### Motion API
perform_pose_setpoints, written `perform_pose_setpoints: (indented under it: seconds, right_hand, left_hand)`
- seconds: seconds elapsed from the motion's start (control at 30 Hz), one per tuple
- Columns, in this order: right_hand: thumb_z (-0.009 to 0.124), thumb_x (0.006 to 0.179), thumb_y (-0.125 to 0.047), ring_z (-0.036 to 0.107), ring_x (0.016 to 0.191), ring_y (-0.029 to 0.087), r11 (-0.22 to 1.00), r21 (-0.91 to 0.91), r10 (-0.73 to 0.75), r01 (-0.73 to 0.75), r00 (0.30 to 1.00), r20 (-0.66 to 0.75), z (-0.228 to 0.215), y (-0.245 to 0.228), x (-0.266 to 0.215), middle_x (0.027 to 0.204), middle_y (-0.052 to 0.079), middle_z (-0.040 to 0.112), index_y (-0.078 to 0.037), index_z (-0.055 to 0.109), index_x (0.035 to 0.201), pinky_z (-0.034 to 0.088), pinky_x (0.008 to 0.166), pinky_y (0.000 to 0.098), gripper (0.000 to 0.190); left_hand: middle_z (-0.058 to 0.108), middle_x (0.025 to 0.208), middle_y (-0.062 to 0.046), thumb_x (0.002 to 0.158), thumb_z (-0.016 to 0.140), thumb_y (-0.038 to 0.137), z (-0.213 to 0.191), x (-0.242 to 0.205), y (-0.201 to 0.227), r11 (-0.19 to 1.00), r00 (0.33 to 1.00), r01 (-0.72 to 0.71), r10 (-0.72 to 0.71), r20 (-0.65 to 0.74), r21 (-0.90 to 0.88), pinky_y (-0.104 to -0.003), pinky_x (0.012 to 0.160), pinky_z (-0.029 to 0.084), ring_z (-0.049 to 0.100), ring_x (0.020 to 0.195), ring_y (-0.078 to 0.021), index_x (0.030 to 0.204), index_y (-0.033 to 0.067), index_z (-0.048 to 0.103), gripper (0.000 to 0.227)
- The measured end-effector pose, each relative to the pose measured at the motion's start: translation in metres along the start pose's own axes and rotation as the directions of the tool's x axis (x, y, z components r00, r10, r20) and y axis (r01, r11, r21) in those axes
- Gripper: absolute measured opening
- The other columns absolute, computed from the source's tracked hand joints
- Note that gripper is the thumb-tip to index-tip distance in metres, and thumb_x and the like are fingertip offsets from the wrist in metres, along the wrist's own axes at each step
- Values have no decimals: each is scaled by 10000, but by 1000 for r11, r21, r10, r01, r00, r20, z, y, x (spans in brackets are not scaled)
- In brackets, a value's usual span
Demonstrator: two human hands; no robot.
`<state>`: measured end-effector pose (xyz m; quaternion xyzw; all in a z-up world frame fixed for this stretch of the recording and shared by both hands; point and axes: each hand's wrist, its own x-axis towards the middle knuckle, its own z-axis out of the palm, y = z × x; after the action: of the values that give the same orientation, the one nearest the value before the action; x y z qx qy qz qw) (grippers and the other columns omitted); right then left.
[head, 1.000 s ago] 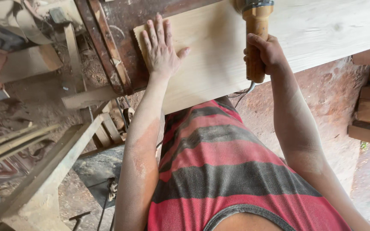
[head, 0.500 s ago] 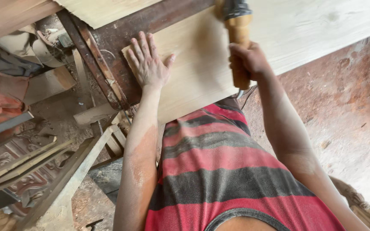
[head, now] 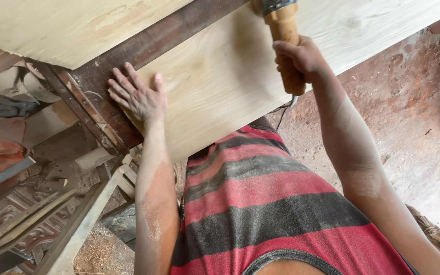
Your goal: The person uses an orbital sander to smooth the surface of a large wooden plank on a workbench. They move the sander back and forth across the plank while holding it steady with their other hand.
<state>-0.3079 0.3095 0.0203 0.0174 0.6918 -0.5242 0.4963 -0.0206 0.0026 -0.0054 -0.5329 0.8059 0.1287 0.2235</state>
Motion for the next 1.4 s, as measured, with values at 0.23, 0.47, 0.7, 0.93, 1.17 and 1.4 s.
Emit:
perform_pose_setpoints:
  seconds: [0.23, 0.47, 0.7, 0.93, 1.17, 1.4]
  right_hand:
    - [736, 995, -331, 706, 788, 201, 995, -94, -40, 33, 996, -74, -75, -8, 13, 929, 125, 674, 10, 579, 1187, 649, 720, 367, 422]
    - [714, 1010, -338, 717, 817, 245, 996, -83, -51, 42, 993, -106, -130, -10, 31, 966, 170, 675, 46, 567, 1245, 661, 747, 393, 473]
    - [694, 1043, -332, 700, 801, 258, 996, 23, -85, 90, 983, -161, -175, -8, 32, 974, 192, 659, 78, 554, 1262, 638, 721, 419, 485]
    - [678, 1057, -330, 660, 728, 224, 1000, -2, 20, -20, 997, -81, -144, 11, 7, 881, 128, 632, 82, 553, 1138, 630, 684, 390, 438]
    - [793, 896, -258, 696, 770, 158, 972, -208, -91, 109, 991, 95, -49, 30, -5, 897, 52, 715, -25, 651, 1122, 596, 716, 335, 353]
    - [755, 933, -284, 664, 691, 185, 1000, 13, 5, -5, 1000, -9, -87, 14, 6, 850, 75, 664, -26, 631, 1121, 596, 625, 346, 342]
  left_hand:
    - [-17, 1764, -132, 1068, 252, 696, 15, 3, -4, 1000, 998, -10, 11, -59, 21, -585, 1294, -56, -46, 1620, -371, 1700, 213, 53, 820]
    - [23, 1755, -144, 1064, 281, 667, 19, 5, -3, 1000, 997, 2, 0, -74, 29, -598, 1288, -35, -18, 1611, -376, 1689, 212, 72, 800]
    - [89, 1743, -175, 1090, 305, 635, 19, 0, 0, 999, 989, -35, 37, -143, 18, -622, 1284, 5, 30, 1602, -415, 1687, 187, 114, 770]
    - [96, 1738, -171, 1099, 286, 631, 17, -1, 3, 999, 989, -30, 33, -141, 25, -624, 1284, 14, 40, 1601, -419, 1685, 186, 107, 757]
    - [105, 1740, -169, 1087, 279, 645, 11, -6, 9, 999, 991, -24, 27, -133, 23, -601, 1298, 33, 54, 1604, -417, 1686, 182, 103, 778]
    - [102, 1736, -178, 1089, 265, 665, 14, -4, 6, 1000, 991, -22, 24, -131, 20, -611, 1292, 22, 50, 1600, -420, 1685, 179, 101, 787]
